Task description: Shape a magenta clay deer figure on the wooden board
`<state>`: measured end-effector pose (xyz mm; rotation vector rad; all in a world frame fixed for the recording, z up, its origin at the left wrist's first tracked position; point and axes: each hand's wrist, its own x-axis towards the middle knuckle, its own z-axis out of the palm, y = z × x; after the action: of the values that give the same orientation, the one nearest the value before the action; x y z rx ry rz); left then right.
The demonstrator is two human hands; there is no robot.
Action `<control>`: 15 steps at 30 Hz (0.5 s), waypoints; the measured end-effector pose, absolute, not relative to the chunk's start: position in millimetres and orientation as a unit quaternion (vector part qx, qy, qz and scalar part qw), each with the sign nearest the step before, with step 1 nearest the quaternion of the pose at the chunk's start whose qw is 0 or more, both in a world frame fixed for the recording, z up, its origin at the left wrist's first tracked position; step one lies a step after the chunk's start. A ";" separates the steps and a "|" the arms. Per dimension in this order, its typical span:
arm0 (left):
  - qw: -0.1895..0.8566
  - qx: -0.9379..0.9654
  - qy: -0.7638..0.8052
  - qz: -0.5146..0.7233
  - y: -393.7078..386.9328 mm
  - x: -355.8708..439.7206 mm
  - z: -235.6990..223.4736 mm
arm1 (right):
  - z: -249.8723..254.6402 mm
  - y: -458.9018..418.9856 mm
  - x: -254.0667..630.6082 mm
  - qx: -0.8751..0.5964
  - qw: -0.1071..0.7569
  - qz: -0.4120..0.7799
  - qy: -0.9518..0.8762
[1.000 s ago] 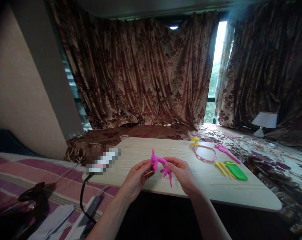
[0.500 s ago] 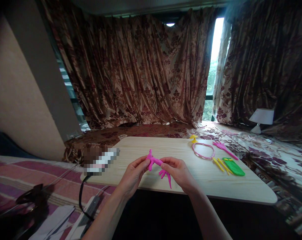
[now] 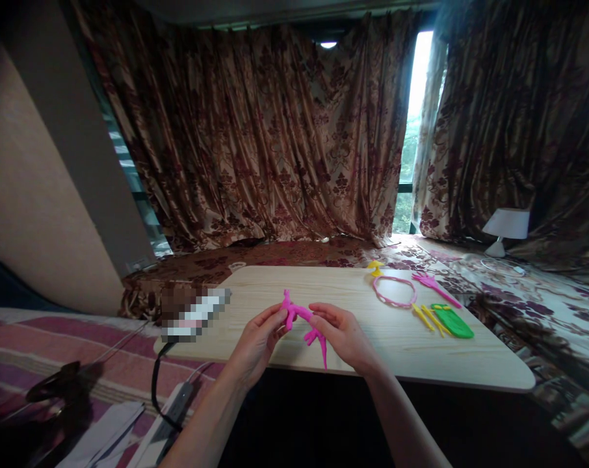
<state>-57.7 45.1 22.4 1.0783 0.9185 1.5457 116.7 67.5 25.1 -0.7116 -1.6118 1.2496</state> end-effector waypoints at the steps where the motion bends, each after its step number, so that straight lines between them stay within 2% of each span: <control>1: 0.499 0.444 0.383 0.638 45.3 -58.2 21.2 | 25.1 67.6 117.5 -0.290 0.471 0.512 -0.657; 8: 0.432 0.424 0.447 0.658 34.8 -57.6 1.9 | 27.4 72.4 118.5 -0.308 0.538 0.520 -0.588; 12: 0.367 0.472 0.452 0.662 7.4 -36.5 10.1 | 30.5 65.5 116.3 -0.298 0.585 0.525 -0.542; 13: 0.336 0.498 0.445 0.664 0.4 -30.1 15.6 | 31.6 61.7 115.6 -0.294 0.595 0.524 -0.534; 15: 0.190 0.591 0.450 0.642 -10.3 -19.5 27.2 | 34.4 52.5 114.1 -0.286 0.615 0.521 -0.518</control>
<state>-19.5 -10.3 27.2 1.6598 1.2646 1.8040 114.1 52.5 34.4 -0.6592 -1.1946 1.2011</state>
